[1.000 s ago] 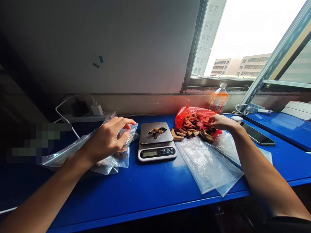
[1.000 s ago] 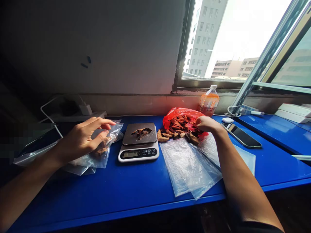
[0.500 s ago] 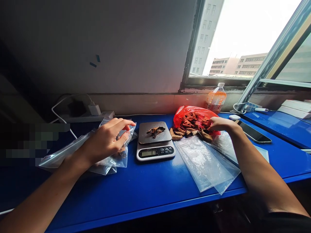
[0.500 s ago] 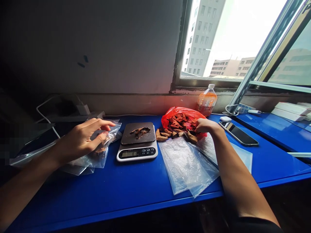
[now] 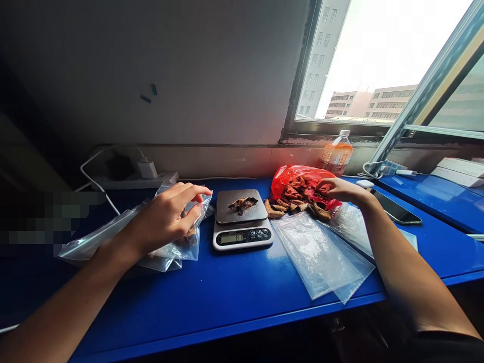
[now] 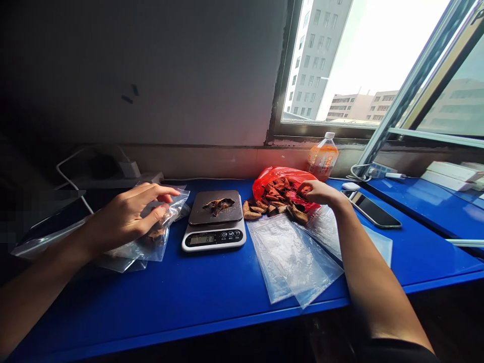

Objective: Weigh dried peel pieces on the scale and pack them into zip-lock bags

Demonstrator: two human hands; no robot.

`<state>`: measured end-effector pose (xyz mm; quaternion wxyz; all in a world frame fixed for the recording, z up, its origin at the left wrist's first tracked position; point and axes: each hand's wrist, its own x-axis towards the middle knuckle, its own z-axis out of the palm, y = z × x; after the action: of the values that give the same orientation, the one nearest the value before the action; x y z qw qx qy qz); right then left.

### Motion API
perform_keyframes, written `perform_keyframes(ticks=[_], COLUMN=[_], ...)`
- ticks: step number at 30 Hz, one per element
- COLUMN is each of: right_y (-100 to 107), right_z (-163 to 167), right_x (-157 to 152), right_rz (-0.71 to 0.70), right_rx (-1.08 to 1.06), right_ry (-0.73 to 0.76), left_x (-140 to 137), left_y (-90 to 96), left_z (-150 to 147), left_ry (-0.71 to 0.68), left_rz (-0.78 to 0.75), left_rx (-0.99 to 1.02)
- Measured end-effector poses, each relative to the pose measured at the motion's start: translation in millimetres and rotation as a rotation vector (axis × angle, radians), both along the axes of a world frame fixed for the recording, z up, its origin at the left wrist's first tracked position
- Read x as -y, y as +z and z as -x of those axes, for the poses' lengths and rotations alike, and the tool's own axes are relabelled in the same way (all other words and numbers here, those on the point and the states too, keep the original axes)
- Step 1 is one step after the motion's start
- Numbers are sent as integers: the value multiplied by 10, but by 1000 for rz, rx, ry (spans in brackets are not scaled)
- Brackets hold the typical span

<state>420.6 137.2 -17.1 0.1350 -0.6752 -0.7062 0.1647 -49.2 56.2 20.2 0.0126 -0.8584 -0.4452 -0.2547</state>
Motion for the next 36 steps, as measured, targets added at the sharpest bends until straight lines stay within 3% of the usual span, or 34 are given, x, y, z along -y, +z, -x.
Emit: perform_keyframes(ticks=[12,22,25,29,36], right_y=[14,-126,-176,-223,-178], right_z=[-37,64,48,29,5], right_x=[50,-128,-181,-220,-192], right_rz=[21,-221,-237,-107,-103], right_rx=[-258,-489,-333,-1,-12], right_ry=[-10,-93,-115,-38,-77], left_x=[4,-18,-13,-19,-45], left_y=[6,-5,-4,1,-9], left_z=[-9,-10,-10,-2,3], left_ry=[16,-28,-21,-44,-58], left_rz=[28,-2,1,-8,-35], left_rx=[-20,-42,-35,-51,-56])
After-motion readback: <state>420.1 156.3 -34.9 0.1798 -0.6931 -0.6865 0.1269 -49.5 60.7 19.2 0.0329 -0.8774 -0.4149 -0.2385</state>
